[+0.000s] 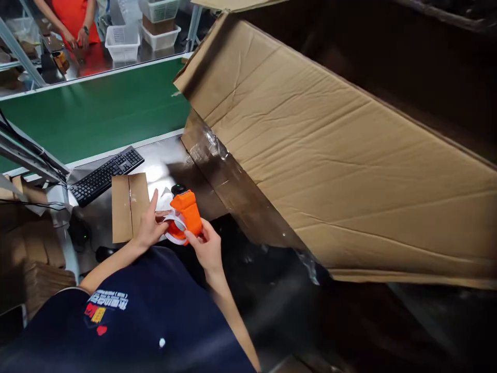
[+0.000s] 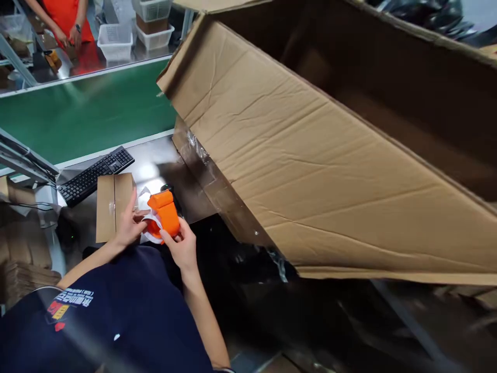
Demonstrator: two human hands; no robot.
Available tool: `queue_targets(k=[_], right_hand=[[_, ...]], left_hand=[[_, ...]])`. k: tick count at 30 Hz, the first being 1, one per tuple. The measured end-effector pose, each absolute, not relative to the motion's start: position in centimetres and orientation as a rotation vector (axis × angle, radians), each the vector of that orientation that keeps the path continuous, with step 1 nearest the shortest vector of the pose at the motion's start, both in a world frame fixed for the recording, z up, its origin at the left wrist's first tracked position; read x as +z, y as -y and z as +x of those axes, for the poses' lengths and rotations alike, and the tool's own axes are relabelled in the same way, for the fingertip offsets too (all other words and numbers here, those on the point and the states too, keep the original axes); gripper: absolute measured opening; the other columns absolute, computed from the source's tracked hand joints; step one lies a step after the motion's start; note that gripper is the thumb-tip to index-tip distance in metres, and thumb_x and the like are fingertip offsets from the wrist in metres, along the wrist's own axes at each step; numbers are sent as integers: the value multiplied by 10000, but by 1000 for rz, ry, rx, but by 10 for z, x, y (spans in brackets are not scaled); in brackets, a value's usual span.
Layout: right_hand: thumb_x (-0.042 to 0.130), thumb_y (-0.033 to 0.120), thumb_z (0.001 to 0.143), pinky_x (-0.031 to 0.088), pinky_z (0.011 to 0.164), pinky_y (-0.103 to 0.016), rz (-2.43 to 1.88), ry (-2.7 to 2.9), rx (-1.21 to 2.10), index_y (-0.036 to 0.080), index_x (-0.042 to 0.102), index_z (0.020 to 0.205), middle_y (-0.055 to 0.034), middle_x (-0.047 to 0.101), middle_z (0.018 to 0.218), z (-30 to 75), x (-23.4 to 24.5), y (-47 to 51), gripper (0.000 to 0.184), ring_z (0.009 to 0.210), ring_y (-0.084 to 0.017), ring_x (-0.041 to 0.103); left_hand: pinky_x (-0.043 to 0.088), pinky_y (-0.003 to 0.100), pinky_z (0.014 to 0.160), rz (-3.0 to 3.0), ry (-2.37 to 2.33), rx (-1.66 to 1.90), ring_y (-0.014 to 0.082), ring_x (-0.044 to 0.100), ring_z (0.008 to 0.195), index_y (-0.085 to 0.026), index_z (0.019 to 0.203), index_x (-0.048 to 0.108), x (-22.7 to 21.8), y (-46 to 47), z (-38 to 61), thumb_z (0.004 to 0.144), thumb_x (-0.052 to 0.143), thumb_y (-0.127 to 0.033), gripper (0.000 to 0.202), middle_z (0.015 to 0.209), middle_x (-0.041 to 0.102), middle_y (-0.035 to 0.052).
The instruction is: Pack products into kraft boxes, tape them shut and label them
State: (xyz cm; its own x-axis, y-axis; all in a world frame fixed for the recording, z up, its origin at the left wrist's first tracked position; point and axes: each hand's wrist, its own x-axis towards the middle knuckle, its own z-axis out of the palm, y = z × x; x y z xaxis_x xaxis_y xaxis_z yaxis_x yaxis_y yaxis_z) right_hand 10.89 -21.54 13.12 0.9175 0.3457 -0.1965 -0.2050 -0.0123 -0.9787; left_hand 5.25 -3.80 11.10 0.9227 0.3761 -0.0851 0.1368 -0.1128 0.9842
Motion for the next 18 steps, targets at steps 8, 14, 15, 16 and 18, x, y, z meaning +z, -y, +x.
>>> queue_targets(k=[8,14,15,16,18], right_hand=[[828,526,700,546,1015,-475,-1750,53,100,168,668,1234,-135,737,1220,108,72,183,663,1088,-292,688],[795,577,706,604,857,-422,-1593,70,263,154,692,1108,-113,774,1037,106,50,158,593,904,-264,722],[807,566,699,604,852,-414,-1606,88,262,154,696,1112,-111,775,1039,105,51,158,594,904,-263,724],[813,554,701,605,840,-407,-1626,103,260,154,705,1102,-110,777,1029,106,53,160,577,894,-260,724],[803,543,725,603,790,-390,-1656,95,250,156,729,1028,-101,778,959,109,57,166,497,830,-244,718]], left_hand=[[600,420,817,2533,-378,-98,271,750,767,-151,1689,167,119,15,40,971,505,-200,795,943,794,117],[556,389,861,2476,-578,-95,276,729,866,-172,1676,238,126,-6,26,952,562,-240,796,1005,787,106],[551,368,847,2395,-620,-52,256,717,842,-183,1672,254,124,-10,23,927,585,-225,816,1012,785,89],[544,341,819,2295,-636,-10,227,700,800,-192,1668,270,122,-15,22,897,597,-195,837,1026,779,74],[517,280,728,2082,-585,67,162,636,686,-188,1652,315,116,-24,18,823,602,-114,881,973,761,37]])
